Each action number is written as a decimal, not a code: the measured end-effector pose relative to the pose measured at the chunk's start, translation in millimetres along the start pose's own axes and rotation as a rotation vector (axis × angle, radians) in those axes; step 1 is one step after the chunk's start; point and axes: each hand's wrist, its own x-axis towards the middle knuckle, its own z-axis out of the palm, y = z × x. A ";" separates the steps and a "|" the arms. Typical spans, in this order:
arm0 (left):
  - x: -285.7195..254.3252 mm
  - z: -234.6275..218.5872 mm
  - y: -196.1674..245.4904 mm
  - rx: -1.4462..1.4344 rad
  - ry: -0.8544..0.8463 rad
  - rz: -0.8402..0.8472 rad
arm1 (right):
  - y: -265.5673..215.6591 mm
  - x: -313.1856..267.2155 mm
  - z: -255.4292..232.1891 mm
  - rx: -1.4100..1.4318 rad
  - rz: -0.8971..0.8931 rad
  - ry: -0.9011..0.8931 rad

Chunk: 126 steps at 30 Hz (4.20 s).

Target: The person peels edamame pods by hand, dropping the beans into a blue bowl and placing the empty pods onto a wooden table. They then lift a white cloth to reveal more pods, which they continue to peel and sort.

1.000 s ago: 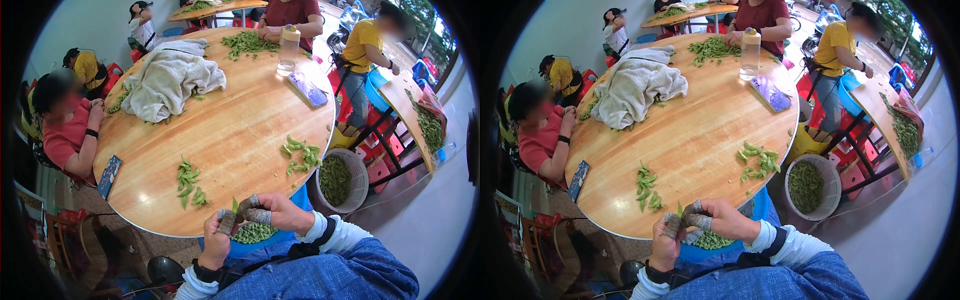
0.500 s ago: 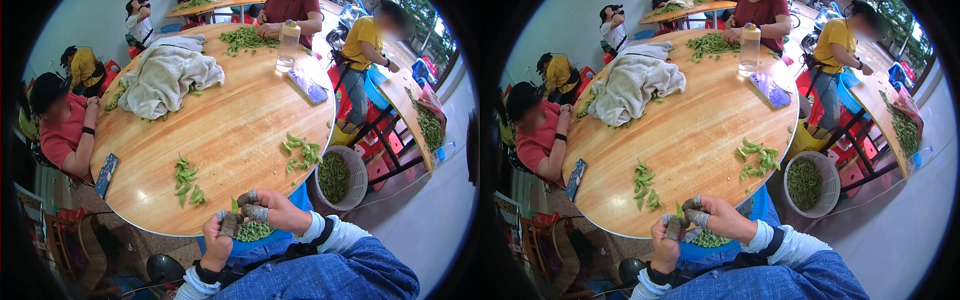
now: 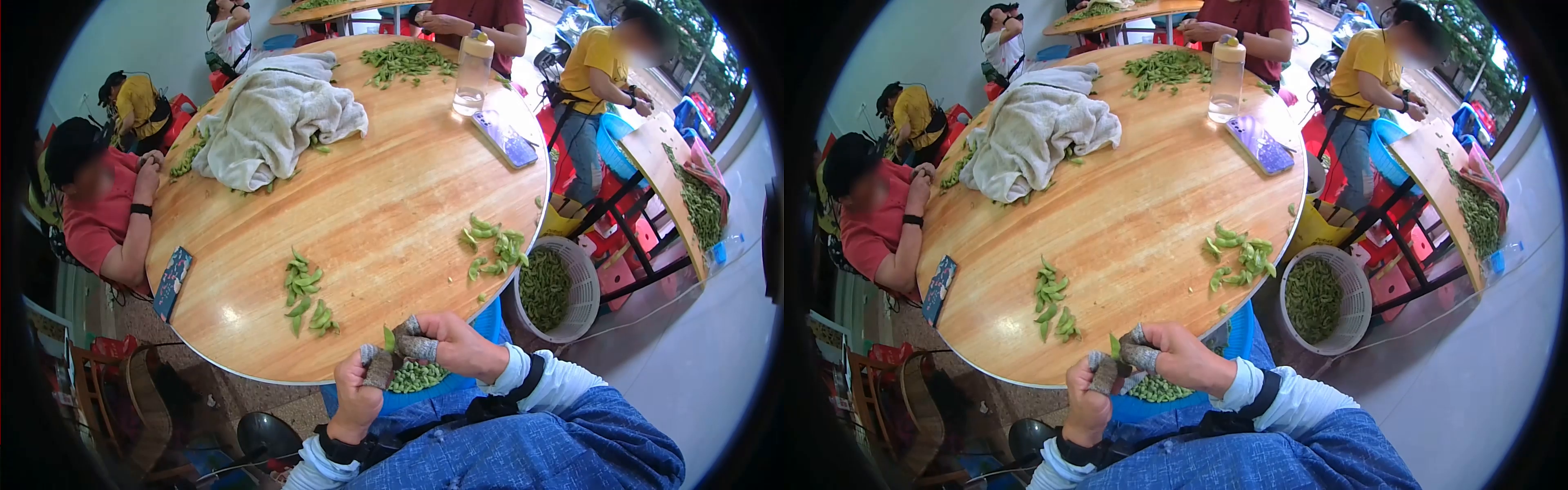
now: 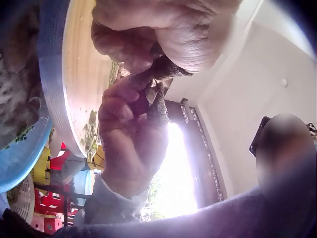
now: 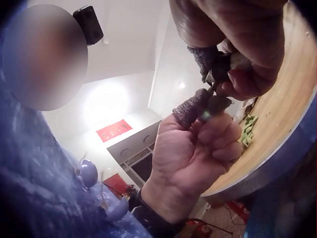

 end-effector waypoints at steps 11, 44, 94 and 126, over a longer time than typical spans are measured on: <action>1.1 0.6 5.3 -0.047 -0.070 0.002 | 12.3 5.0 -0.2 -0.037 -0.055 0.037; 4.8 -4.3 18.1 -0.220 -0.040 -0.330 | 7.8 -0.8 13.6 -0.734 -0.413 0.125; 18.1 -12.5 35.9 -0.275 -0.181 -0.434 | -6.7 4.0 -5.6 -0.320 -0.157 0.105; 11.7 -11.0 21.0 0.040 -0.284 -0.251 | 14.7 1.5 -2.9 -0.054 -0.060 0.062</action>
